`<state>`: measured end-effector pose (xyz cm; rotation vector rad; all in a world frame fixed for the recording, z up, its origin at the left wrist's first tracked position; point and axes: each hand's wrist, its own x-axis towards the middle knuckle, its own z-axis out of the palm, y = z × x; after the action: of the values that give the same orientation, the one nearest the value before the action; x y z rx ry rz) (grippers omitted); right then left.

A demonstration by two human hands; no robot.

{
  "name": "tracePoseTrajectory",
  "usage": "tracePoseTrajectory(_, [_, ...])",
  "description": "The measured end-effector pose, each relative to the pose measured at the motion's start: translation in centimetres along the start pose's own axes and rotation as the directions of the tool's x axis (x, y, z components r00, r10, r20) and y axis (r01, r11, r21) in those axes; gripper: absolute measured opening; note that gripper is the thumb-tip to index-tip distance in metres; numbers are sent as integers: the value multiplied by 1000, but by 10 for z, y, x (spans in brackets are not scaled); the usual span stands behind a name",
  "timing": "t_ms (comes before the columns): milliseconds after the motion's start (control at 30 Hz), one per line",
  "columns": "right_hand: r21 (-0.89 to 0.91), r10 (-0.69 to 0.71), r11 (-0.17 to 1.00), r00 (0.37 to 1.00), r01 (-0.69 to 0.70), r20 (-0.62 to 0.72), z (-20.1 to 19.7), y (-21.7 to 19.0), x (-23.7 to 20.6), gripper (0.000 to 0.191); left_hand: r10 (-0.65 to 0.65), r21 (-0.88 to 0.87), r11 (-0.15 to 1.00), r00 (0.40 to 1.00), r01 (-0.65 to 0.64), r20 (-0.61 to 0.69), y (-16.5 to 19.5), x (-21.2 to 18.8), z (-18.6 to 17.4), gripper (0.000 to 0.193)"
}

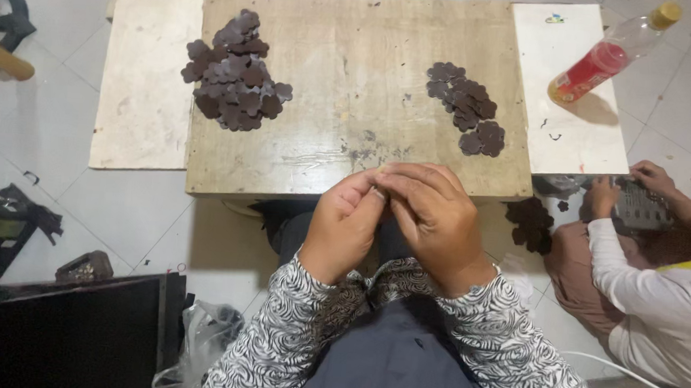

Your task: The person sits on the floor and repeatedly rubs the edges of small dark flower-shaped cutouts with a small beige block. They pick up each piece from a pile on a low wooden table, rub it, and place it back. A plastic bottle is briefly lifted and set down.

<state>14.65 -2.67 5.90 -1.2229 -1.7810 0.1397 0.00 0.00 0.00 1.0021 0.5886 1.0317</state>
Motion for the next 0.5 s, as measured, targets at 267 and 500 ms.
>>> tracePoseTrajectory(267, [26, 53, 998, 996, -51, -67, -25, 9, 1, 26, -117, -51, 992, 991, 114, -69, 15, 6, 7, 36])
tracePoseTrajectory(500, [9, 85, 996, 996, -85, -38, -7, 5, 2, 26, -89, -48, 995, 996, 89, -17, 15, 0, 6, 36])
